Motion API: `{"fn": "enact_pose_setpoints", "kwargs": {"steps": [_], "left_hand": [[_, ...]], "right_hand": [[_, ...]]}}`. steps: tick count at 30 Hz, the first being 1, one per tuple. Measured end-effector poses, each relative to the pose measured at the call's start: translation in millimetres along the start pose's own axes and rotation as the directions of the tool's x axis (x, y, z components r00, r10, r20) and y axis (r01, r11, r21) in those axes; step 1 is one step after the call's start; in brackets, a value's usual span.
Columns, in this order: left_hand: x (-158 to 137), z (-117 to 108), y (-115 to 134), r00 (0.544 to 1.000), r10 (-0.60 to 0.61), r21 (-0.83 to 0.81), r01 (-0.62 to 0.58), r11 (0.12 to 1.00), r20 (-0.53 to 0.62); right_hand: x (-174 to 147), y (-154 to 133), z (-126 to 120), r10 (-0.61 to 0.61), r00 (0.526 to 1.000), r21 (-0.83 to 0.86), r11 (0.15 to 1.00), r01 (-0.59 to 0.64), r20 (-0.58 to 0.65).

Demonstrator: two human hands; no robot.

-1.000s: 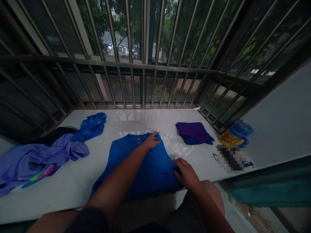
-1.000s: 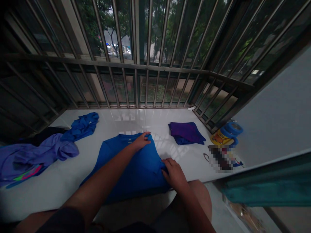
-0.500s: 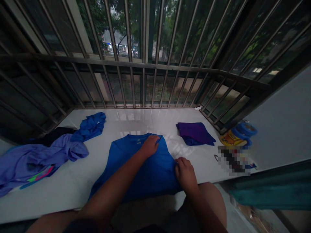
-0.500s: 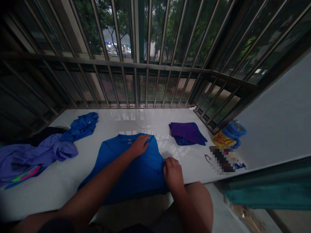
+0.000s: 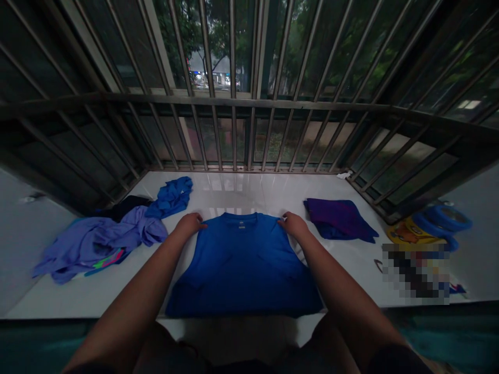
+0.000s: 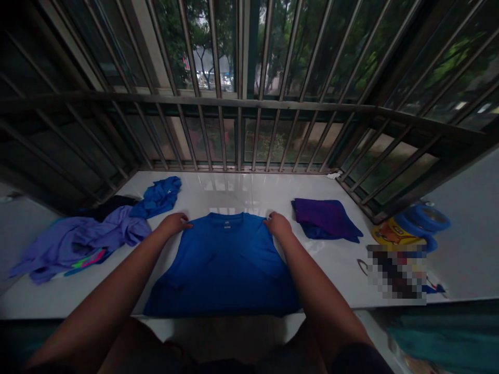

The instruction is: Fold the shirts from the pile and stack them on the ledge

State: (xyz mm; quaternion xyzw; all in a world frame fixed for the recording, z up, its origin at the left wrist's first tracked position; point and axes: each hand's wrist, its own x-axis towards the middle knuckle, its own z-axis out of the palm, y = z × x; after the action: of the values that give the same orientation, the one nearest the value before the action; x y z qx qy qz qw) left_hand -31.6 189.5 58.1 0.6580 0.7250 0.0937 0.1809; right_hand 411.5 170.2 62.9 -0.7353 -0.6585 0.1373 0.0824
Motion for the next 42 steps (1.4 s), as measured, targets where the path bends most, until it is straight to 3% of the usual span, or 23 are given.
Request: {"fn": "enact_pose_setpoints", "kwargs": {"steps": [5,9,12,15,19,23,27,30,33,37,42], "left_hand": [[5.4,5.3,5.2,0.998,0.039,-0.064,-0.037,0.997,0.040],[-13.2,-6.5,2.6,0.997,0.082,-0.143,-0.081,0.986,-0.004],[-59.3,-14.5,-15.6,0.989,0.115,-0.235,-0.135,0.962,-0.098],[-125.9,-5.2,-49.7,0.937,0.206,-0.362,-0.302,0.882,-0.281],[-201.9,32.3,-97.8,0.881,0.396,-0.226,-0.453,0.862,-0.259],[-234.6,59.5,-110.0,0.870,0.409,-0.103,-0.450,0.887,-0.275],[-235.1,63.4,-80.3,0.850,0.396,-0.044,-0.437,0.898,-0.348],[-223.9,72.6,-51.3,0.844,0.476,-0.010,-0.493,0.870,-0.246],[-209.6,93.8,-31.8,0.855,0.500,0.100,-0.490,0.866,-0.139],[-190.4,116.4,-22.6,0.869,0.482,0.267,-0.441,0.857,-0.114],[-148.9,110.0,-16.8,0.858,0.500,0.316,-0.445,0.838,-0.118]], "right_hand": [[15.0,0.0,-4.5,-0.043,0.999,0.042,0.998,0.042,0.022],[-14.6,6.8,-20.3,-0.110,0.993,0.114,0.987,0.113,-0.032],[-63.7,24.8,-28.1,-0.194,0.974,0.188,0.959,0.213,-0.115],[-128.0,55.9,-15.9,-0.307,0.929,0.259,0.898,0.354,-0.206],[-206.1,96.9,28.4,-0.345,0.931,0.232,0.902,0.364,-0.121],[-242.6,105.5,57.9,-0.296,0.948,0.145,0.939,0.311,-0.118],[-234.9,74.5,56.3,-0.329,0.926,0.034,0.939,0.341,-0.186],[-217.6,41.4,56.8,-0.413,0.894,-0.026,0.909,0.415,-0.175],[-200.6,19.7,68.7,-0.414,0.907,-0.083,0.909,0.408,-0.075],[-174.0,17.7,82.7,-0.389,0.920,-0.146,0.909,0.391,0.037],[-120.6,19.3,76.4,-0.405,0.913,-0.152,0.900,0.408,0.052]]}}
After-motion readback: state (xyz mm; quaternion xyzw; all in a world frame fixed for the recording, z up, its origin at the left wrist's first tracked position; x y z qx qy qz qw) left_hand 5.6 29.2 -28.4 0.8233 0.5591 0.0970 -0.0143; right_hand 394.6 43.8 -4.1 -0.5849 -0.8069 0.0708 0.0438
